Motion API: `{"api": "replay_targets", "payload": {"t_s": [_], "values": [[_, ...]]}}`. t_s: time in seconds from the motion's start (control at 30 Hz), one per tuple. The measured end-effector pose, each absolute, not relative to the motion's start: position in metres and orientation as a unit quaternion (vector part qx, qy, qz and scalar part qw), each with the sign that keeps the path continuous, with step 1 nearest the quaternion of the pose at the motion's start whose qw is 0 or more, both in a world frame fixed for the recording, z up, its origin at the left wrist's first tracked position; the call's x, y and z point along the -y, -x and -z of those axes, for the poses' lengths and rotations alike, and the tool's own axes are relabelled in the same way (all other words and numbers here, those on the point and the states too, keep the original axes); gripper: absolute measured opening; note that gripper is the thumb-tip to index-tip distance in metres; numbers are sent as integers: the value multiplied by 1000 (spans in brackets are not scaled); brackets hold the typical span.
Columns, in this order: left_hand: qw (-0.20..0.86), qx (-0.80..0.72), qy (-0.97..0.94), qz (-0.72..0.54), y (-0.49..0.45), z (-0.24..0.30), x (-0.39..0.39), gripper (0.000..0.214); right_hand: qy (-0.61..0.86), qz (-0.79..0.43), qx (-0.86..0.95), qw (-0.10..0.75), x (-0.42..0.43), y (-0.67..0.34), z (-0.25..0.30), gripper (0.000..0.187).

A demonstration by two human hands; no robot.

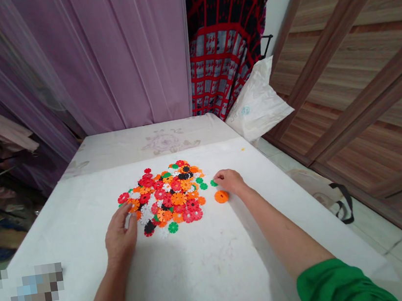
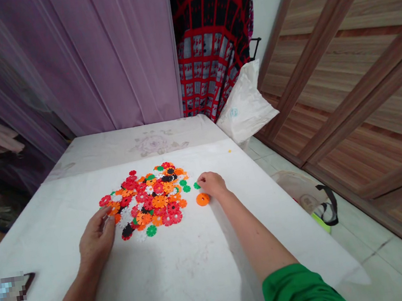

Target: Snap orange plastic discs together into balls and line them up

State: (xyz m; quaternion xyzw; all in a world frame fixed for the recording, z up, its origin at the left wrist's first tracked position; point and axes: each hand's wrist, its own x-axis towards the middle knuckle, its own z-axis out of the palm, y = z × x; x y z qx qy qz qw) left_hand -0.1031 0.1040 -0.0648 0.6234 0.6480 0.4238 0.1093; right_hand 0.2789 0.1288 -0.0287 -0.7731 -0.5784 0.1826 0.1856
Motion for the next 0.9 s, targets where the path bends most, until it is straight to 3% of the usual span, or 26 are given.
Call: {"api": "replay_targets", "payload": {"t_s": [0.37, 0.7, 0.9], "values": [[111, -646, -625, -424, 103, 62, -103, 35, 770, -161, 586, 196, -118, -270, 21, 22], [111, -651, -624, -418, 103, 67, -106, 37, 702, -76, 702, 93, -115, -241, 4, 26], [114, -634, -633, -429, 104, 69, -107, 37, 713, -84, 690, 88, -115, -234, 3, 19]]}}
